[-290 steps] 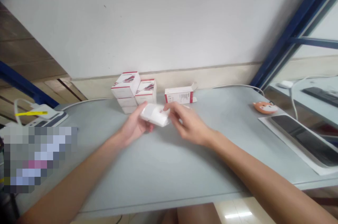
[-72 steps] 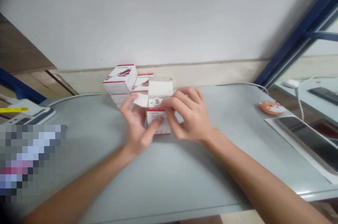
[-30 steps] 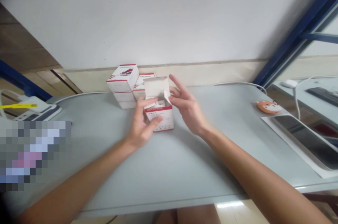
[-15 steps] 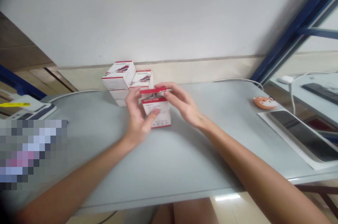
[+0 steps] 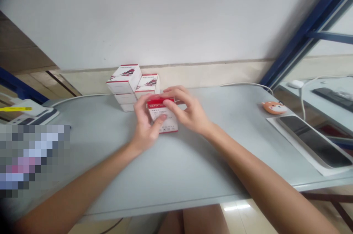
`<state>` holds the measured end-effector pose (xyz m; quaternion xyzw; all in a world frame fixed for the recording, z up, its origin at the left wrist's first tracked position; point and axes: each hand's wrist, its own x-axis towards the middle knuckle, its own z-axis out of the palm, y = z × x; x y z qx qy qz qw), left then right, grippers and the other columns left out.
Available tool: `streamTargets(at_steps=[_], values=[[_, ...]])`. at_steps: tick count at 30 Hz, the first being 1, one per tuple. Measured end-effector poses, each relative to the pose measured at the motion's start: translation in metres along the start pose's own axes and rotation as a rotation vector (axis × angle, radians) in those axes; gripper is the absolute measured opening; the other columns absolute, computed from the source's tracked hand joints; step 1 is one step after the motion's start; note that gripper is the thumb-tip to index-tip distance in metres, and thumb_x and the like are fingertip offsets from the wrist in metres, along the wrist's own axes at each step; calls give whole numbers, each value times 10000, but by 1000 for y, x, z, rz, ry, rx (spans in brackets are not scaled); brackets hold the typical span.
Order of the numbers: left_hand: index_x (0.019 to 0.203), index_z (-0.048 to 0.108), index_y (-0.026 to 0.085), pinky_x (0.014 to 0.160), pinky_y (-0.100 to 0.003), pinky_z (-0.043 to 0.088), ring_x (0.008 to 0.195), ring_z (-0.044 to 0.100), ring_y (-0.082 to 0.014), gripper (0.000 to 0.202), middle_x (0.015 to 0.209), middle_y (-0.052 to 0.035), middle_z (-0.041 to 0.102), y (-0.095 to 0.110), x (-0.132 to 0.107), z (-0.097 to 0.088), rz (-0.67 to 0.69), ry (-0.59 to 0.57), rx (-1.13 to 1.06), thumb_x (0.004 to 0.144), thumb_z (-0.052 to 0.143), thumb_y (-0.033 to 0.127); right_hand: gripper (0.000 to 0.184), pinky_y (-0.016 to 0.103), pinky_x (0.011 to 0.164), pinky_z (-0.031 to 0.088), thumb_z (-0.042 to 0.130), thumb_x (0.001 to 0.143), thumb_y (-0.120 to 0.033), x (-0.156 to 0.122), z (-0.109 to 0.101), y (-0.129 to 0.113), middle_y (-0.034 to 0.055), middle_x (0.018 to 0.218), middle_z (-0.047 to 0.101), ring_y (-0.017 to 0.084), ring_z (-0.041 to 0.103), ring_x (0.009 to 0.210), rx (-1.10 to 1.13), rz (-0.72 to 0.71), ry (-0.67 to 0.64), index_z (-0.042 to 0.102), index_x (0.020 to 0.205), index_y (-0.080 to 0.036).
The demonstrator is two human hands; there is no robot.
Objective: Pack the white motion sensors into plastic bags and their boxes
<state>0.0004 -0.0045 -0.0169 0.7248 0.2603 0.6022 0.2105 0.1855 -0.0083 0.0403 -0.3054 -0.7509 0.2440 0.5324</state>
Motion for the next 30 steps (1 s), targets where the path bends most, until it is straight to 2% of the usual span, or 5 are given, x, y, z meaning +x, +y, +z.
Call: streamTargets(at_steps=[12, 15, 20, 24, 30], values=[[1453, 426, 326, 1018, -401, 599, 1297, 610, -232, 530, 1397, -100, 543, -19, 9, -8, 80, -52, 107, 1006, 705, 381, 316, 455, 1048, 571, 593, 1065, -436, -6, 3, 19, 120, 1483, 600, 277, 611, 1339, -56, -45, -37, 661, 1337, -290], [1443, 436, 304, 1029, -389, 598, 1305, 634, -229, 495, 1448, -110, 557, -16, 12, -6, -16, -18, 43, 1022, 679, 396, 614, 439, 982, 619, 667, 1012, -479, -6, 1, 23, 135, 1618, 498, 288, 643, 1302, 34, 136, -128, 469, 1569, -310], [1351, 453, 287, 957, -368, 627, 1163, 708, -207, 482, 1342, -86, 629, -15, 15, -6, -123, 114, -29, 981, 729, 428, 1022, 474, 867, 665, 742, 963, -450, -7, -5, 32, 113, 1431, 682, 255, 761, 1014, 201, 407, -375, 68, 1728, -378], [1272, 447, 274, 893, -349, 633, 1048, 730, -190, 458, 1200, -65, 687, -15, 15, -9, -157, 176, -65, 963, 754, 414, 884, 506, 981, 630, 785, 936, -422, -6, -10, 36, 99, 1319, 746, 276, 738, 1139, 226, 453, -488, 312, 1673, -307], [1251, 455, 280, 842, -313, 631, 983, 733, -166, 473, 1172, -45, 676, -15, 22, -11, -177, 198, -101, 939, 779, 427, 799, 498, 954, 635, 874, 845, -441, -1, -11, 31, 76, 1215, 785, 265, 752, 1061, 218, 502, -386, 525, 1548, -291]])
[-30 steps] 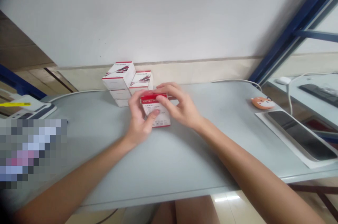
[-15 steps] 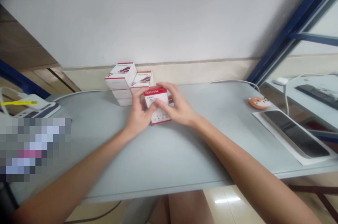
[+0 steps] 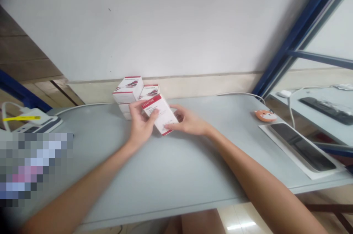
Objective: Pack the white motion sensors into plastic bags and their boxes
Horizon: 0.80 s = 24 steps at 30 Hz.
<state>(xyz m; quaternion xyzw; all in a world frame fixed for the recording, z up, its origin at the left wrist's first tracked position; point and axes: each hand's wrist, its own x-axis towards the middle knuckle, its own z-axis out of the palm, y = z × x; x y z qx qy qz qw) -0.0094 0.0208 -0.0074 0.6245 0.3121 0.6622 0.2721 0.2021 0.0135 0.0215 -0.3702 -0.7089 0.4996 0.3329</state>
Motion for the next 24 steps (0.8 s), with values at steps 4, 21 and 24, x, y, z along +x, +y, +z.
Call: streamTargets(at_steps=[4, 21, 24], values=[[1270, 457, 288, 813, -289, 618, 1001, 730, -164, 443, 1217, -56, 667, 5, 10, -9, 37, 26, 5, 964, 747, 422, 609, 492, 975, 618, 876, 830, -471, 0, -3, -14, 70, 1225, 787, 263, 746, 1044, 8, -17, 233, 693, 1372, -263], [1244, 615, 219, 1127, -495, 440, 1260, 536, -302, 433, 1257, -123, 601, 11, 30, -47, 365, 442, 579, 825, 693, 137, 482, 442, 820, 609, 836, 822, -474, 4, 3, -12, 70, 1177, 722, 257, 699, 972, -229, -275, 912, 601, 1195, -278], [1437, 504, 246, 1269, -482, 299, 1408, 481, -282, 606, 1509, -122, 504, -9, 47, -71, 106, 540, 411, 869, 714, 255, 397, 475, 894, 540, 778, 883, -371, 12, 17, -15, 99, 1205, 723, 300, 666, 1048, -632, -426, 979, 621, 1238, -285]])
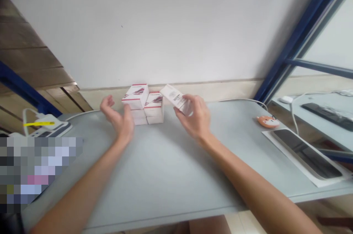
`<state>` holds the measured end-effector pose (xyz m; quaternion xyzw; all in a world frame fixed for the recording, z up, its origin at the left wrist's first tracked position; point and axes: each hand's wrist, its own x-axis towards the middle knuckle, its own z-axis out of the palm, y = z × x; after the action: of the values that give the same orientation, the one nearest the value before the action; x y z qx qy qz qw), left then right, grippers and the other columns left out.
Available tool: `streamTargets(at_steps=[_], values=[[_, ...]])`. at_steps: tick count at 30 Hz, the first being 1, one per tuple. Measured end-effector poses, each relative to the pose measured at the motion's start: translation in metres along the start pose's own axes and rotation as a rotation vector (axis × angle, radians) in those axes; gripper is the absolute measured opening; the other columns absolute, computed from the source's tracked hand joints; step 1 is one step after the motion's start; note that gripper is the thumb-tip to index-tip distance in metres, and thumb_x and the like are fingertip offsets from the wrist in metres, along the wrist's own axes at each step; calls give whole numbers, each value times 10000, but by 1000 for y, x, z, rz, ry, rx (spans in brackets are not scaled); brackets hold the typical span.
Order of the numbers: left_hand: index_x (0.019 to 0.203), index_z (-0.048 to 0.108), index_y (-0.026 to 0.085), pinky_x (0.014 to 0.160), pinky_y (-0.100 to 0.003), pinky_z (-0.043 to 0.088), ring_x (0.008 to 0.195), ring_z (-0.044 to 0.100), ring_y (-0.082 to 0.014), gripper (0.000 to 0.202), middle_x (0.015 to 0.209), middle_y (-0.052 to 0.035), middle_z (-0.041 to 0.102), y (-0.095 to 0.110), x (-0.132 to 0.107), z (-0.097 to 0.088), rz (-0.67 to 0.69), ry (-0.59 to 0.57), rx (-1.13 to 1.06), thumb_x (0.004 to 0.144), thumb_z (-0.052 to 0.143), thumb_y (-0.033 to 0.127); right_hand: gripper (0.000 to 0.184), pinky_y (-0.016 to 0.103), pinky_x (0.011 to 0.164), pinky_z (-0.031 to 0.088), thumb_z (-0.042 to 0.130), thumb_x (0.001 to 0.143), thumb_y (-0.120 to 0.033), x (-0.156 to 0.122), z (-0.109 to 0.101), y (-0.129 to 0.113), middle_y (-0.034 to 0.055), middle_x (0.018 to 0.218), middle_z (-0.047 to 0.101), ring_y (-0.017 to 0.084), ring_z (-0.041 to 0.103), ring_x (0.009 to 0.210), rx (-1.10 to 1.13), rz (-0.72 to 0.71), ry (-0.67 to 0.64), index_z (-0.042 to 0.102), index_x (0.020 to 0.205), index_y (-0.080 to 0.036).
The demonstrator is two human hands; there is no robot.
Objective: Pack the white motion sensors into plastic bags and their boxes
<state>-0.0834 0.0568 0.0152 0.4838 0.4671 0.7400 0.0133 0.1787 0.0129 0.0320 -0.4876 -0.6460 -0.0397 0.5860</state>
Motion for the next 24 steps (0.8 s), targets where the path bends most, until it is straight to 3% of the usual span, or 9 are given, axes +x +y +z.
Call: streamTargets(at_steps=[2, 4, 6, 9, 14, 17, 20, 22, 24], values=[[1430, 511, 275, 1263, -418, 337, 1418, 514, -241, 525, 1498, -75, 562, -19, 10, 2, -340, -98, -266, 941, 646, 407, 329, 479, 932, 498, 709, 938, -270, 5, 12, -8, 114, 1218, 733, 316, 653, 1099, -128, -200, -44, 637, 1258, -277], [1301, 610, 220, 1193, -416, 447, 1354, 600, -258, 469, 1330, -86, 698, -35, 14, 5, -464, -187, -340, 996, 499, 560, 350, 475, 973, 466, 619, 979, -161, 12, 28, -18, 122, 1295, 727, 323, 627, 1189, -228, -367, -169, 640, 1311, -273], [1152, 680, 198, 1110, -411, 533, 1263, 677, -277, 499, 1170, -80, 779, -44, 14, 9, -539, -266, -395, 987, 473, 620, 438, 487, 1029, 444, 529, 1020, -107, 19, 46, -30, 129, 1375, 697, 330, 570, 1297, -315, -467, -318, 602, 1419, -271], [1067, 723, 184, 1036, -413, 593, 1198, 725, -298, 506, 1082, -73, 822, -48, 11, 11, -600, -336, -460, 974, 491, 624, 442, 502, 1052, 470, 541, 1062, -217, 22, 75, -43, 152, 1404, 662, 352, 520, 1359, -332, -498, -427, 560, 1503, -246], [1172, 741, 184, 1073, -427, 589, 1259, 718, -294, 468, 1140, -49, 834, -48, 10, 8, -655, -388, -529, 990, 478, 525, 548, 505, 1281, 382, 454, 1101, -257, 18, 103, -35, 120, 1595, 523, 297, 369, 1564, -128, -398, -439, 424, 1648, -280], [1235, 734, 197, 1141, -435, 547, 1344, 673, -280, 464, 1227, -31, 818, -47, 10, 5, -678, -419, -552, 998, 454, 482, 612, 559, 1297, 379, 435, 1104, -286, 22, 98, -24, 51, 1682, 430, 299, 277, 1634, 12, -360, -497, 319, 1695, -393], [1289, 724, 200, 1208, -457, 487, 1413, 623, -284, 488, 1318, -34, 787, -40, 7, 5, -708, -476, -575, 999, 464, 494, 679, 557, 1312, 351, 470, 1094, -389, 24, 74, -10, 26, 1795, 205, 306, 266, 1644, 201, -283, -474, 212, 1722, -404], [1330, 716, 208, 1247, -482, 439, 1448, 592, -301, 514, 1375, -39, 761, -30, 1, 7, -745, -569, -604, 991, 503, 531, 707, 565, 1320, 321, 521, 1071, -489, 21, 52, 6, 18, 1808, 160, 326, 256, 1647, 267, -172, -444, 235, 1713, -415], [1412, 673, 243, 1288, -512, 375, 1502, 535, -310, 565, 1445, -25, 720, -18, -10, 12, -794, -729, -665, 991, 514, 585, 786, 577, 1259, 415, 605, 1020, -568, 16, 27, 28, 39, 1803, 171, 348, 394, 1583, 350, -7, -520, 237, 1703, -442]])
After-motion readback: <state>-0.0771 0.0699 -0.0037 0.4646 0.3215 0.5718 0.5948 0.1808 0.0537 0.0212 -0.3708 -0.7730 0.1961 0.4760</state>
